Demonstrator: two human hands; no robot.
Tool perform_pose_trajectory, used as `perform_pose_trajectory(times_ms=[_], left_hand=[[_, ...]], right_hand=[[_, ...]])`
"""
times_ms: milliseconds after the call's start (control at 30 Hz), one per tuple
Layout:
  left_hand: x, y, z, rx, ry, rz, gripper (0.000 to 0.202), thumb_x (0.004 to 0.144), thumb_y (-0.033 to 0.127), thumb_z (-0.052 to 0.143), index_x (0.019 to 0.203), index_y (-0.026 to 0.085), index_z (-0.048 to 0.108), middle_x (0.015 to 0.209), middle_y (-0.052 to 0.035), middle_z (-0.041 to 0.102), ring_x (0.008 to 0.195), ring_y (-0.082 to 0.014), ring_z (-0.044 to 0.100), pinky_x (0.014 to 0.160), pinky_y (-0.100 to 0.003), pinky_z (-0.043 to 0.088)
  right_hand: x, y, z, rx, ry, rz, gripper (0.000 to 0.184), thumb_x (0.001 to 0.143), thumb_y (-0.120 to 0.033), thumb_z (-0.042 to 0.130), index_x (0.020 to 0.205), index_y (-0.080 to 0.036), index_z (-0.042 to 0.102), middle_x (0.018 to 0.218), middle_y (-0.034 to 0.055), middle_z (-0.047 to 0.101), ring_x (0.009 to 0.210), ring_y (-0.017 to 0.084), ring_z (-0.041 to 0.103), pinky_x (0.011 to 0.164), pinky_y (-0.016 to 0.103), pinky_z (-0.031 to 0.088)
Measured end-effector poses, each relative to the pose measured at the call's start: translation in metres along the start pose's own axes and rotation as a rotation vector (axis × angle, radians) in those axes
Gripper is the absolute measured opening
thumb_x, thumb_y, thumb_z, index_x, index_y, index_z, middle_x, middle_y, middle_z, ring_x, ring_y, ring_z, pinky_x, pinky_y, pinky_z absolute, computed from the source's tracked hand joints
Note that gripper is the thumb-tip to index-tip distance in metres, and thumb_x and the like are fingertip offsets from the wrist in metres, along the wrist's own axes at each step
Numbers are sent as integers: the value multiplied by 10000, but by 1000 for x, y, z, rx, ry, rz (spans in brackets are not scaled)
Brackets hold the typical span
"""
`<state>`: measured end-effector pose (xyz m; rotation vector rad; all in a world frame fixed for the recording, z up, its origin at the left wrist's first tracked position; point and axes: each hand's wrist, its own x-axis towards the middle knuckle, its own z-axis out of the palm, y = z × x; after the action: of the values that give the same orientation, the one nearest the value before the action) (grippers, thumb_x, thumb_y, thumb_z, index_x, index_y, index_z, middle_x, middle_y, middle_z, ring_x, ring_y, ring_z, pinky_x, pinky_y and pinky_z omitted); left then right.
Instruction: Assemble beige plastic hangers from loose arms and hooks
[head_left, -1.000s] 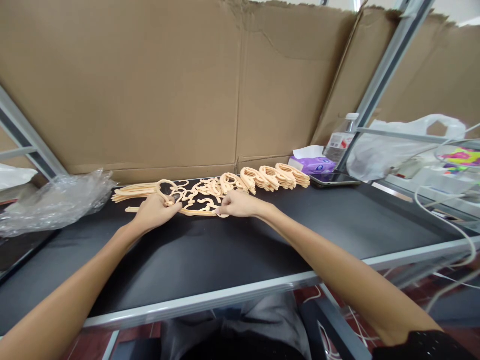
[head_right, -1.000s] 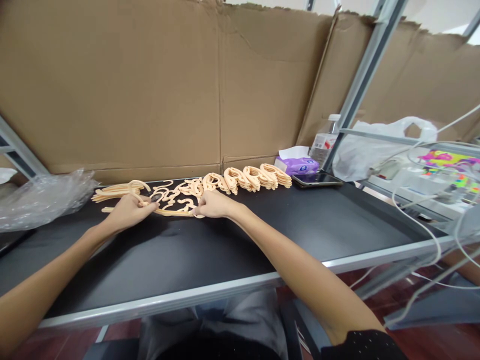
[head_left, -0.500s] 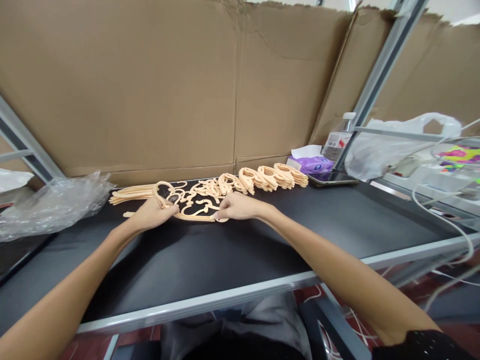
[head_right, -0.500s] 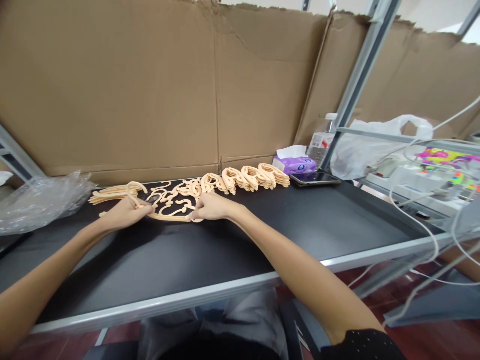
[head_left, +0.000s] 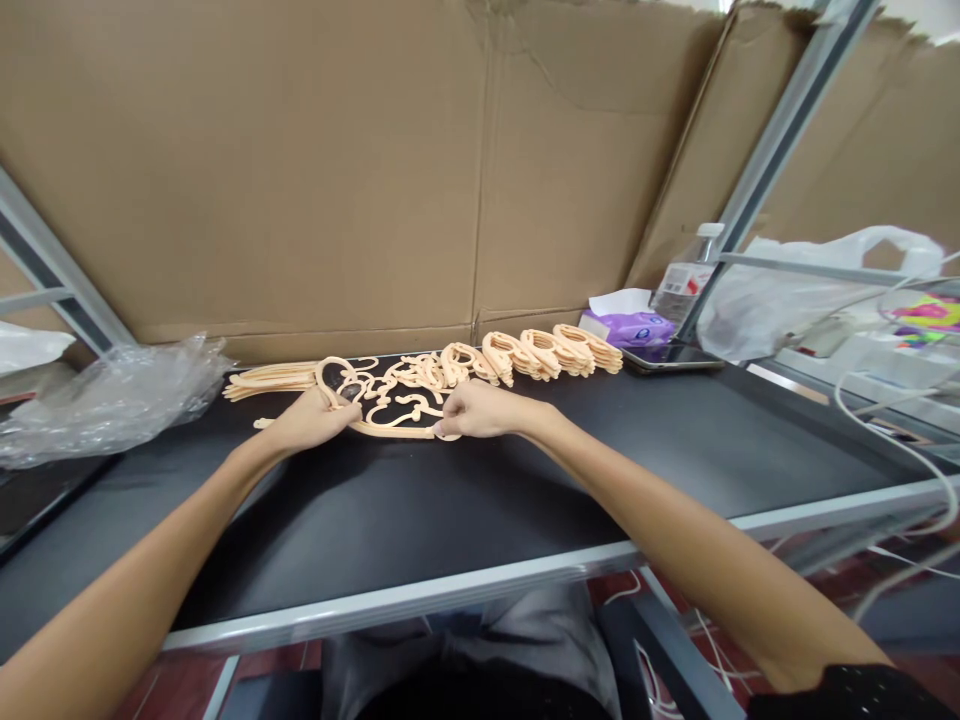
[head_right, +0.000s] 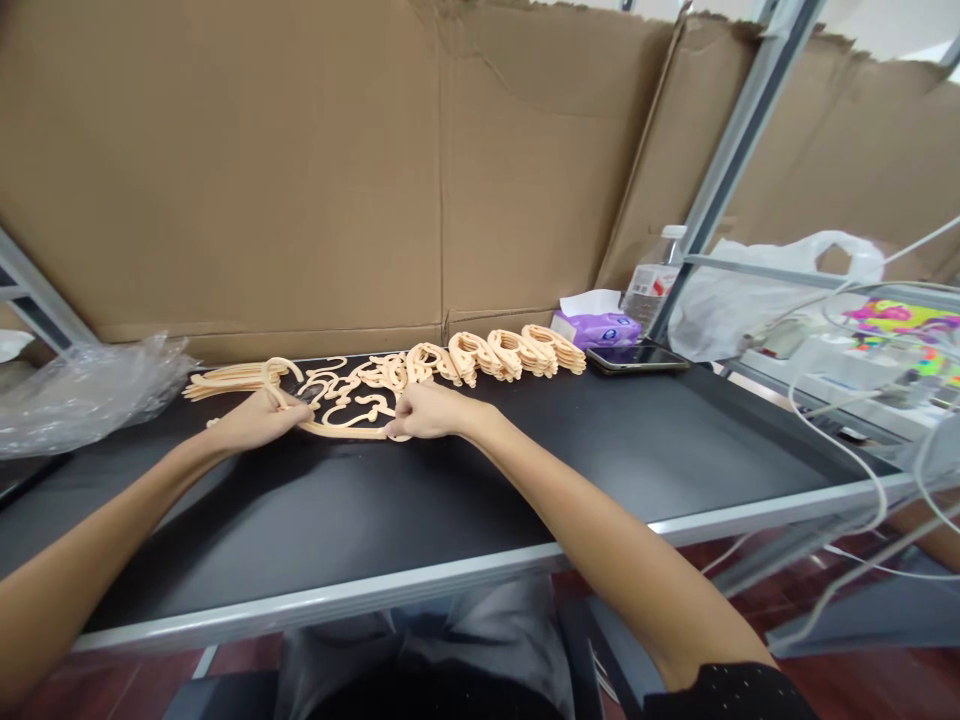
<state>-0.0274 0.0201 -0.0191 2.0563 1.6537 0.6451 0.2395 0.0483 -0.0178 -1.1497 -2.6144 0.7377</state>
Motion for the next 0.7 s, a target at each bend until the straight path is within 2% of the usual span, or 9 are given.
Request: perform_pose_trajectory(times_ms=[200, 500, 700], left_hand=[[-1, 0, 0, 4, 28, 1, 372, 649, 420, 484, 495, 229, 203, 503, 39, 218, 506, -102, 196, 498, -279, 148], [-2, 2, -1, 15, 29, -12, 359, 640, 446, 477, 492, 230, 231, 512, 32, 254, 512, -108, 216, 500, -278, 164], [-4, 4, -4, 16, 37, -41, 328, 622, 431, 468, 503, 233, 234, 516, 29, 264, 511, -112, 234, 500, -282, 177]], right_hand=[[-8, -8, 3, -183, 111, -20, 309, 841, -395, 634, 642, -159, 642, 681, 31, 610, 635, 129, 491, 579, 262, 267], [-15, -17, 8, -525, 172, -142, 313, 938, -375, 535, 756, -174, 691, 761, 84, 681, 681, 174, 562, 584, 301, 198], [-19, -20, 10, -497, 210, -155, 314, 928, -389, 544, 755, -167, 682, 778, 87, 684, 685, 167, 551, 592, 295, 207]])
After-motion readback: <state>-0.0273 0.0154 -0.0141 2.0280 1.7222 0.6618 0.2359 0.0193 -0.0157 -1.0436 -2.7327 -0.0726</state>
